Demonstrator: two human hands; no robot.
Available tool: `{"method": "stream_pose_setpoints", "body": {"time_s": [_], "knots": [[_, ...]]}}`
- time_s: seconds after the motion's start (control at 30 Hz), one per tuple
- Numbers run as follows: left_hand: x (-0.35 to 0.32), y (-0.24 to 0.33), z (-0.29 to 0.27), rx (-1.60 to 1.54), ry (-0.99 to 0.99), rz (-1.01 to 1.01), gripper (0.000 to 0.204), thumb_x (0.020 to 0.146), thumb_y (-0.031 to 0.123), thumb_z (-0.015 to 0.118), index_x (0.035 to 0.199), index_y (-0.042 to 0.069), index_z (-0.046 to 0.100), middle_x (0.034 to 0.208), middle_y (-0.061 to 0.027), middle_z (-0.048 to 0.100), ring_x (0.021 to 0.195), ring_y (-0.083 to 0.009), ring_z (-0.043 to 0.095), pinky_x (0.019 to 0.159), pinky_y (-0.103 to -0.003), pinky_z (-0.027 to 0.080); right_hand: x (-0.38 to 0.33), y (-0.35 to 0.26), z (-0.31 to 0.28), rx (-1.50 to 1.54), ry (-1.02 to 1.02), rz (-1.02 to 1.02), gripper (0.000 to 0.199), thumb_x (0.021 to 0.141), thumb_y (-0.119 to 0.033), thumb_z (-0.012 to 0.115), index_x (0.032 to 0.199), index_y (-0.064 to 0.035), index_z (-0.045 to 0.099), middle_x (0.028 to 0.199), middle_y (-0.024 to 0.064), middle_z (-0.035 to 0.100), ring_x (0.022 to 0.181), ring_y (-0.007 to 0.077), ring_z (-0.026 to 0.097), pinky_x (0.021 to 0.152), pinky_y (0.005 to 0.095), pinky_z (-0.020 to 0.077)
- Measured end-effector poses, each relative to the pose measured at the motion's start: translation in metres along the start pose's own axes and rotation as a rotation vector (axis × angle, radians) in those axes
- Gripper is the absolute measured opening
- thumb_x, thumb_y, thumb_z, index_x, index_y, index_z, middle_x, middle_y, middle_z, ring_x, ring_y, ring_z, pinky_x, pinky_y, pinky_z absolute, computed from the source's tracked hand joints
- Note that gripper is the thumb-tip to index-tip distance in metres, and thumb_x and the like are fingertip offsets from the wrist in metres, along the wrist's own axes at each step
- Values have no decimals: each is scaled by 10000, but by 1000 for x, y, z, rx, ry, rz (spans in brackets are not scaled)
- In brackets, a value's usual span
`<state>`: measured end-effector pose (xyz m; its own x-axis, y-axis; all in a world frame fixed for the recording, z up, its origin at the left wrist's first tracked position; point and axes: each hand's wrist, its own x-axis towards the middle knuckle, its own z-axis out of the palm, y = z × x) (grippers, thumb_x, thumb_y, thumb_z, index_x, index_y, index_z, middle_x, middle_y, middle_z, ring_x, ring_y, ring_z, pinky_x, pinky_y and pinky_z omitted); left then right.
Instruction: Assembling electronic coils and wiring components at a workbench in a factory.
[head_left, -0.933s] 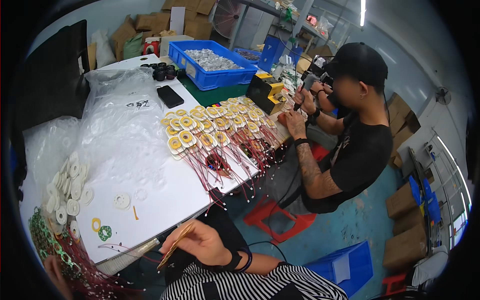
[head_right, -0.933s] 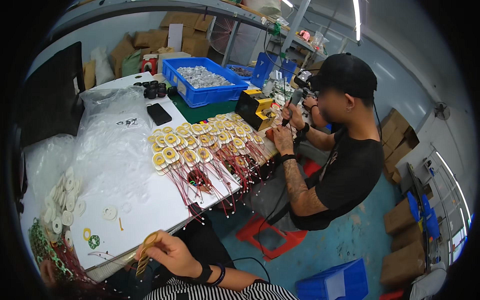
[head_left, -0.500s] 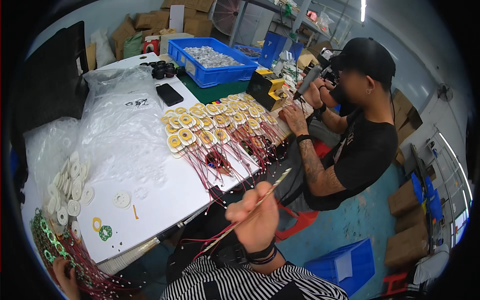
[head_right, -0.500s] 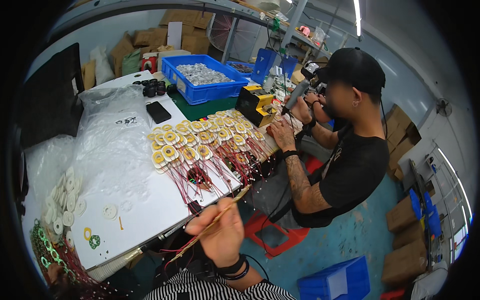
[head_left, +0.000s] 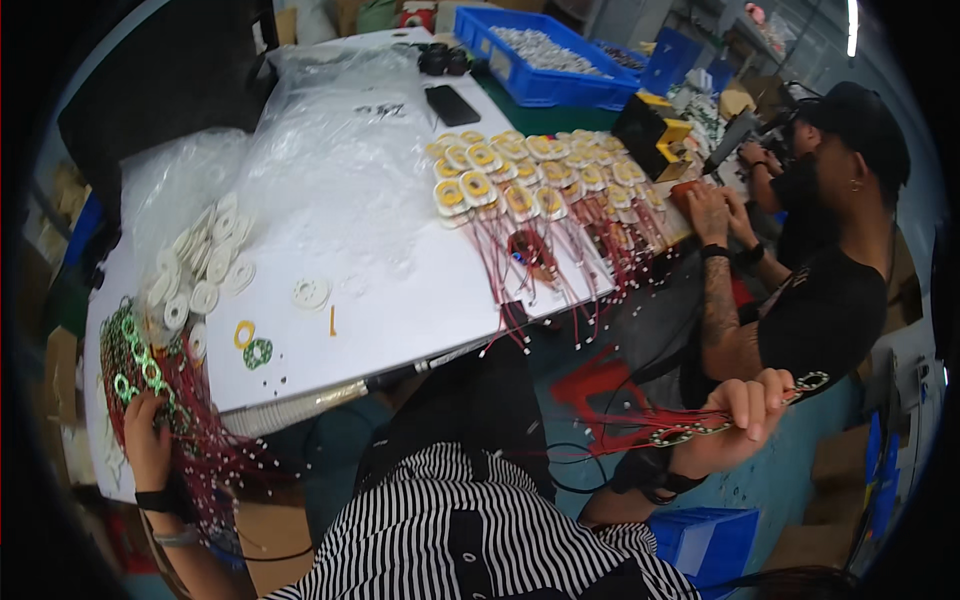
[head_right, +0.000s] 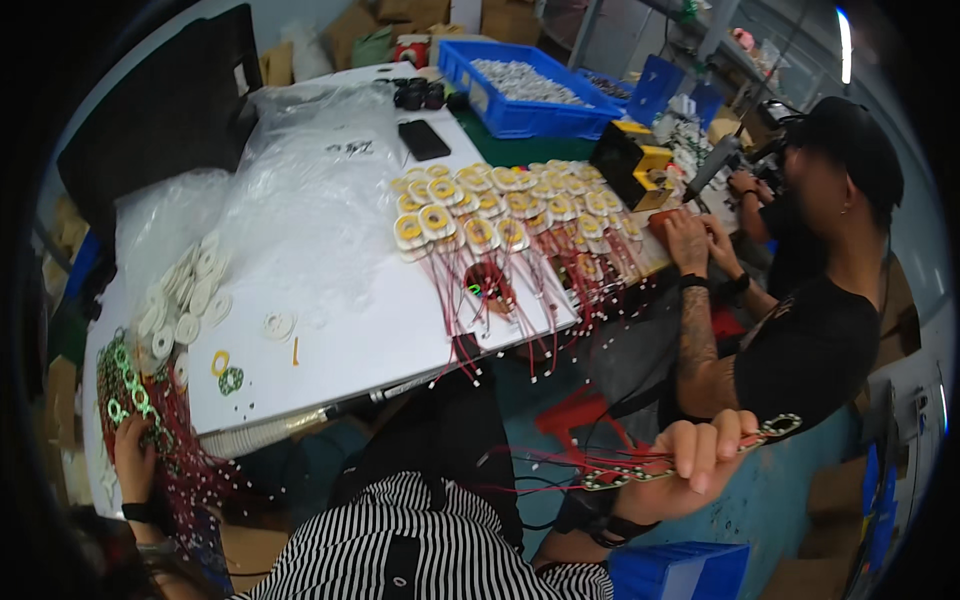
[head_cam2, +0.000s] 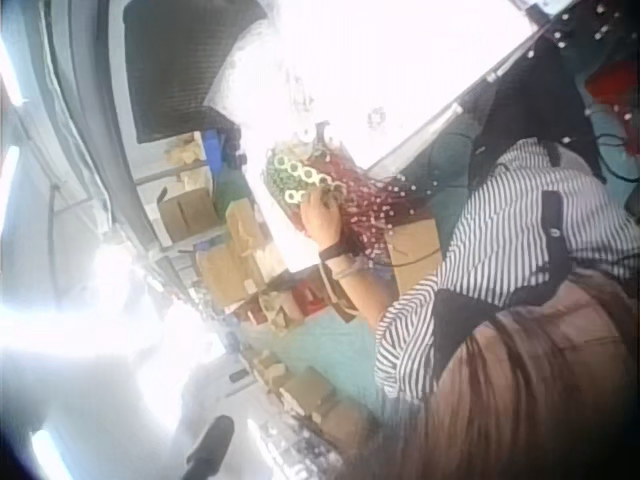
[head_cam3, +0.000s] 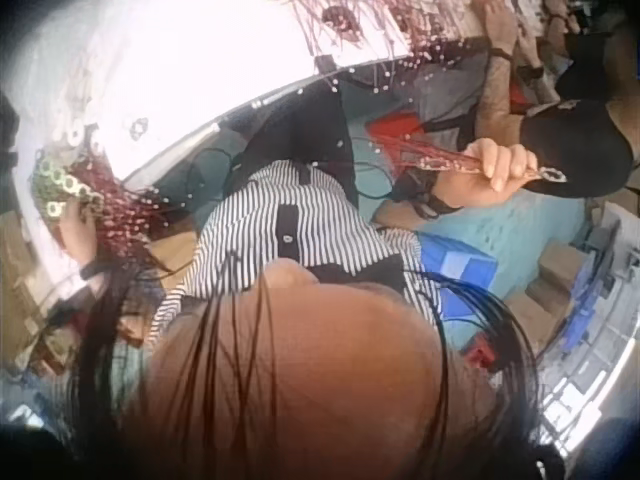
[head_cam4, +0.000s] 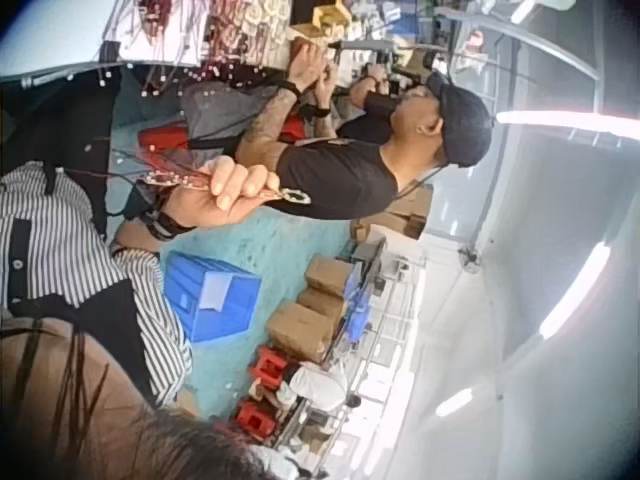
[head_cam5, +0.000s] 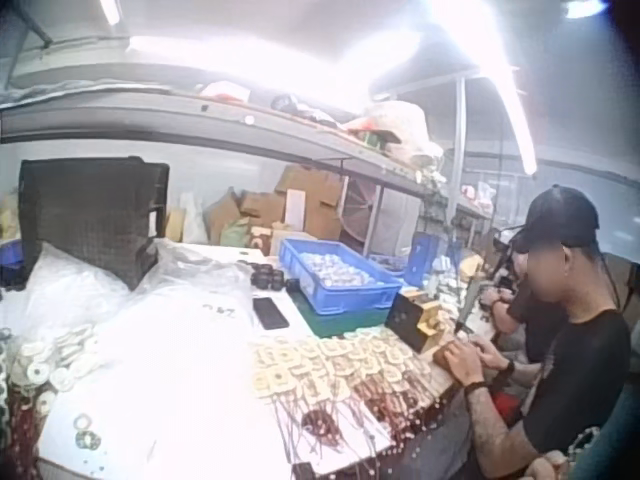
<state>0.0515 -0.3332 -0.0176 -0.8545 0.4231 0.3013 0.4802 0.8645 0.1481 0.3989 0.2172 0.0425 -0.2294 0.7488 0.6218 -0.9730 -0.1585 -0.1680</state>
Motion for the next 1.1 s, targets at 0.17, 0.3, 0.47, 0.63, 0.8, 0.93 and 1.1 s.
{"method": "stream_pose_setpoints", "body": {"time_s": [0.17, 0.3, 0.47, 0.63, 0.8, 0.93, 1.1], "knots": [[-3, 3, -13, 27, -32, 19, 413, 722, -151, 484, 1087, 0, 605, 1202, -184, 574, 1122, -376, 547, 957, -409, 443, 3, 1, -9, -57, -8, -33, 215, 1060, -187, 321, 1113, -2, 416, 824, 63, 499, 487, 112, 484, 490, 238, 418], [16, 50, -41, 19, 22, -13, 332, 760, -116, 529, 1064, -13, 615, 1137, -184, 598, 1035, -354, 594, 895, -400, 472, -9, 17, -9, -528, -151, 86, 363, 1045, -285, 376, 1226, 30, 401, 738, 117, 573, 420, 178, 520, 419, 261, 466], [87, 161, -69, -321, -284, 244, 206, 806, 37, 660, 1009, 7, 644, 938, -148, 644, 886, -323, 631, 774, -375, 494, -51, 57, -18, -815, -269, 589, 367, 954, -283, 540, 1058, 67, 581, 769, 146, 660, 532, 163, 607, 508, 266, 501], [158, 221, -3, -325, -404, 559, 210, 830, 153, 663, 1018, 60, 665, 955, -123, 658, 896, -294, 641, 758, -386, 515, -75, 109, -40, -786, -387, 879, 266, 975, -136, 483, 986, 72, 647, 834, 116, 671, 687, 160, 661, 613, 253, 511], [182, 256, 59, -185, -235, 739, 213, 787, 178, 696, 968, 72, 659, 942, -115, 655, 886, -308, 626, 748, -411, 508, -73, 122, -34, -731, -330, 911, 269, 1001, -122, 441, 1060, 64, 626, 973, 117, 662, 820, 150, 672, 705, 250, 516], [182, 259, 85, -179, -264, 780, 235, 729, 184, 721, 918, 82, 628, 929, -116, 631, 860, -327, 618, 706, -438, 507, -82, 130, -53, -643, -191, 1038, 253, 1007, -118, 469, 1160, 43, 589, 936, 87, 655, 752, 104, 634, 686, 223, 504], [180, 262, 67, -296, -284, 693, 318, 663, 101, 761, 956, 70, 642, 845, -116, 602, 817, -302, 621, 679, -392, 508, -84, 138, -58, -630, -285, 1087, 264, 1022, -121, 445, 1186, 42, 572, 933, 82, 639, 725, 84, 607, 675, 205, 494]]}}
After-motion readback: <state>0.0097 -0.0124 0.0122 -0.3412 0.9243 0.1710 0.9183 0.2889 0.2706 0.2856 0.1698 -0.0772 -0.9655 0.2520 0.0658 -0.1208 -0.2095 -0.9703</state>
